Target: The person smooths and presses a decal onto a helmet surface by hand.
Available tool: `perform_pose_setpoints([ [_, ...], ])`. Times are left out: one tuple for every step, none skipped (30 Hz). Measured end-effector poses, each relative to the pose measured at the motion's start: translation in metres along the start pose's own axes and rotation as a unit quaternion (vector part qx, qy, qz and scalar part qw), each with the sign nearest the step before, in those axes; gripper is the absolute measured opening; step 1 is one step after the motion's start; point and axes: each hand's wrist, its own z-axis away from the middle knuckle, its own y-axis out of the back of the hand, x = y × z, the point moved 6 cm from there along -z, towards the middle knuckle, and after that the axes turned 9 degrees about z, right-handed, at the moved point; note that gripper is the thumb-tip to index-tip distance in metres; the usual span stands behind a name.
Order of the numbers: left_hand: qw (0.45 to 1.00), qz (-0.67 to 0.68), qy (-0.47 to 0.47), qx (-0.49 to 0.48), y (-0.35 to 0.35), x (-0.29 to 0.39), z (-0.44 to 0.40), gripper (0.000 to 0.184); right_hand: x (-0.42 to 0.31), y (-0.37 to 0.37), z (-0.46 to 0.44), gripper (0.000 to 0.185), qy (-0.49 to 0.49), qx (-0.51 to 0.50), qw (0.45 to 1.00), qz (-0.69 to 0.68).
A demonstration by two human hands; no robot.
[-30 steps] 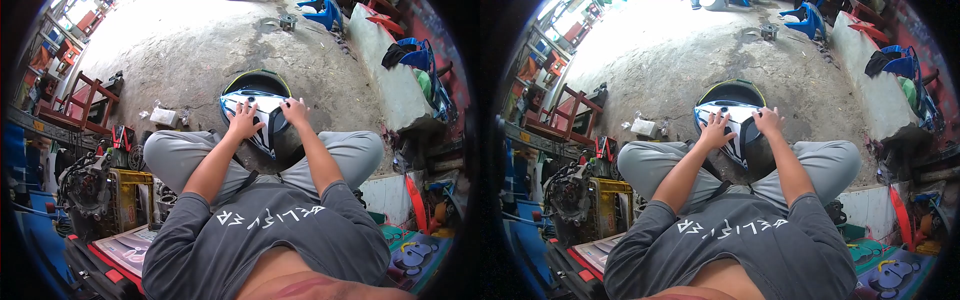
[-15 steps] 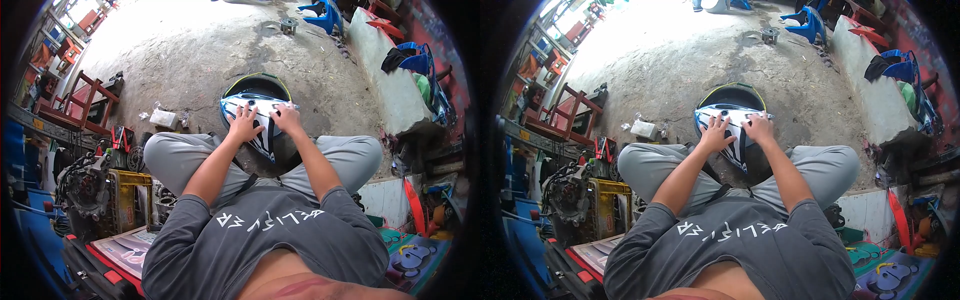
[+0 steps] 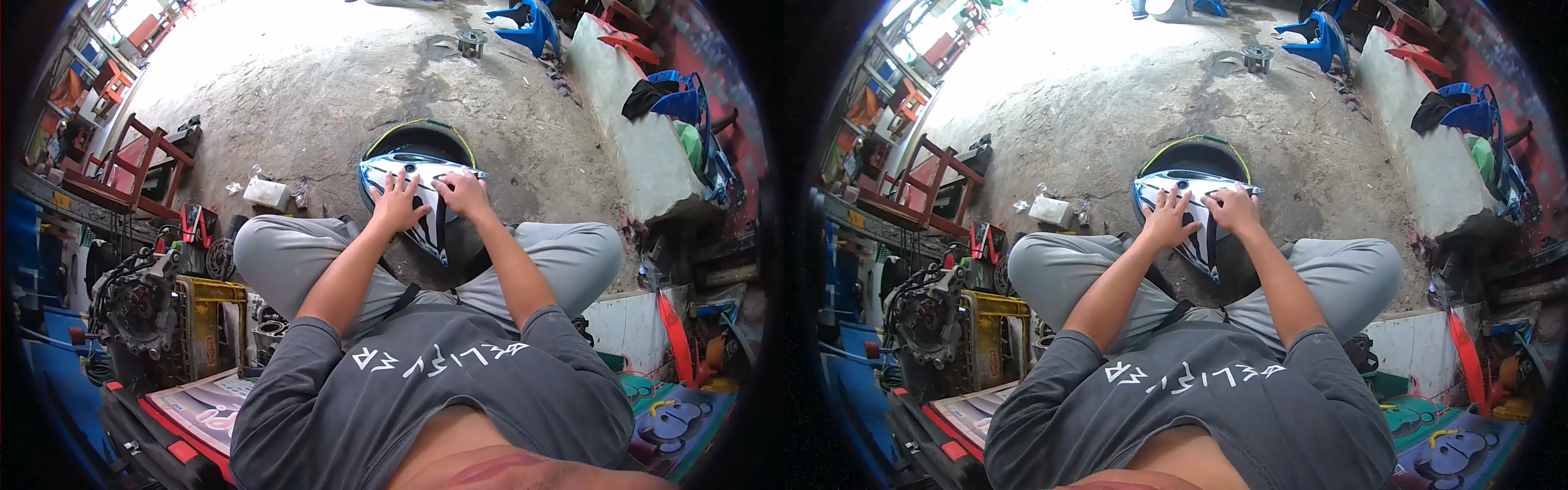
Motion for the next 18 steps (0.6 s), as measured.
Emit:
perform_pose_setpoints([
  [1.000, 0.000, 0.000, 0.000, 0.000, 0.000, 0.000, 0.098, -0.001, 0.004, 0.001, 0.051, -0.007, 0.003, 1.000, 0.000],
  [1.000, 0.000, 0.001, 0.000, 0.000, 0.000, 0.001, 0.098, 0.010, 0.008, -0.003, 0.052, -0.033, -0.001, 0.999, -0.032],
  [1.000, -0.001, 0.001, 0.000, 0.001, 0.001, 0.001, 0.098, 0.033, -0.002, -0.014, 0.054, -0.037, 0.027, 0.998, -0.046],
  [1.000, -0.002, 0.002, 0.000, 0.002, 0.001, 0.001, 0.098, 0.065, -0.032, -0.030, 0.057, -0.041, 0.056, 0.996, -0.060],
  [1.000, -0.001, 0.000, 0.003, 0.002, 0.001, 0.001, 0.098, 0.082, -0.047, -0.038, 0.059, -0.045, 0.085, 0.993, -0.074],
  [1.000, 0.000, -0.001, 0.006, 0.000, 0.000, 0.001, 0.098, 0.080, -0.045, -0.038, 0.062, -0.046, 0.083, 0.993, -0.072],
  [1.000, 0.001, -0.002, 0.008, 0.000, -0.001, 0.000, 0.098, 0.067, -0.036, -0.030, 0.062, -0.049, 0.067, 0.995, -0.051],
  [1.000, 0.001, -0.003, 0.007, 0.000, -0.001, 0.000, 0.098, 0.040, -0.016, -0.016, 0.062, -0.050, 0.052, 0.997, -0.029],
  [1.000, 0.002, -0.003, 0.007, 0.001, -0.001, -0.001, 0.098, 0.021, -0.005, -0.008, 0.063, -0.051, 0.035, 0.998, -0.007],
  [1.000, 0.003, -0.003, 0.005, 0.001, 0.000, 0.000, 0.098, 0.011, -0.008, -0.008, 0.061, -0.005, 0.004, 1.000, -0.029],
  [1.000, 0.005, -0.003, 0.004, 0.000, 0.000, 0.001, 0.098, 0.004, -0.008, -0.005, 0.058, 0.008, 0.010, 1.000, -0.017],
  [1.000, 0.005, -0.003, 0.003, 0.000, 0.000, 0.001, 0.098, -0.004, -0.006, -0.001, 0.054, 0.020, 0.017, 1.000, -0.007],
  [1.000, 0.005, -0.003, 0.002, 0.000, 0.000, 0.001, 0.097, -0.009, -0.001, 0.002, 0.051, 0.033, 0.024, 0.999, 0.004],
  [1.000, 0.005, -0.001, 0.001, 0.000, 0.000, 0.001, 0.097, -0.005, 0.005, 0.001, 0.062, 0.013, -0.013, 1.000, -0.008],
  [1.000, 0.003, 0.001, -0.001, 0.000, 0.000, 0.001, 0.098, 0.009, 0.002, -0.005, 0.062, -0.012, 0.016, 1.000, -0.015],
  [1.000, 0.001, 0.003, -0.003, 0.001, 0.000, 0.000, 0.098, 0.031, -0.015, -0.015, 0.063, -0.037, 0.046, 0.998, -0.021],
  [1.000, 0.000, 0.004, -0.003, 0.002, 0.001, 0.001, 0.098, 0.054, -0.029, -0.026, 0.064, -0.062, 0.076, 0.995, -0.028],
  [1.000, -0.001, 0.005, -0.003, 0.002, 0.002, 0.001, 0.098, 0.057, -0.023, -0.028, 0.066, -0.058, 0.053, 0.995, -0.059],
])
